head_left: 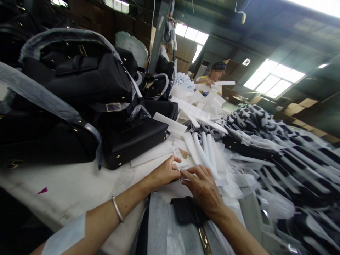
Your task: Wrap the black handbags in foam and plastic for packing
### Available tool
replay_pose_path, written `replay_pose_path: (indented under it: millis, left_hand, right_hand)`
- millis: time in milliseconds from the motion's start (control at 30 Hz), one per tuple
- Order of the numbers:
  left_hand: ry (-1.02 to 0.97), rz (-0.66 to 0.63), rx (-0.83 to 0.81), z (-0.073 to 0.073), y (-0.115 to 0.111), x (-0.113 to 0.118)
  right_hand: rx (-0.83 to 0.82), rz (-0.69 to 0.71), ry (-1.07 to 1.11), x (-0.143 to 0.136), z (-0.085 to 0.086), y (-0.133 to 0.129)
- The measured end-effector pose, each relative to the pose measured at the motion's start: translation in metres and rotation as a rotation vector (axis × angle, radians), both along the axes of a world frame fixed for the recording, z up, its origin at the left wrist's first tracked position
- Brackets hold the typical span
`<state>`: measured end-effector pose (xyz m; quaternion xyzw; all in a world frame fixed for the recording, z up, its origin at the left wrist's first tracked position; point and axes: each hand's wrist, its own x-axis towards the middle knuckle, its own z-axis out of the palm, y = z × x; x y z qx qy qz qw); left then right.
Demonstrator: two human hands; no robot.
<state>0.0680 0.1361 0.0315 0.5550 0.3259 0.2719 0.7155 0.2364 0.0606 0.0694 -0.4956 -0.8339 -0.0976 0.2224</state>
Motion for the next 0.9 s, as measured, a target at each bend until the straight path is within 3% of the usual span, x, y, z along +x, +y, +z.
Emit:
replay_pose_path:
  millis: [367,467,567,667,767,900]
  left_hand:
    - [0.048,-0.048,0.015,0.002,0.003,0.002]
    - [0.101,-0.094,0.132,0.008,0.007,-0.007]
    - [0.200,-0.130,0.285,0.018,0.012,-0.022]
    - [0.215,-0.128,0.239,0.023,0.018,-0.033]
    - [0.190,-0.057,0.165,0.018,0.025,-0.037]
    - [0.300,0.080,0.260,0.010,0.032,-0.038]
  right_hand:
    - [-0.231,-0.088,-0.369,-0.019,0.034,0.029]
    - [-0.324,-0.066,-0.371,-0.022,0.041,0.043]
    - [-0.429,-0.053,-0.294,-0.018,0.044,0.059]
    - [-0.654,-0.096,-0.066,-0.010,0.043,0.080]
    - [-0.902,-0.109,0.156,-0.001,0.033,0.104]
    - [-0.856,-0.135,0.277,0.002,0.016,0.125]
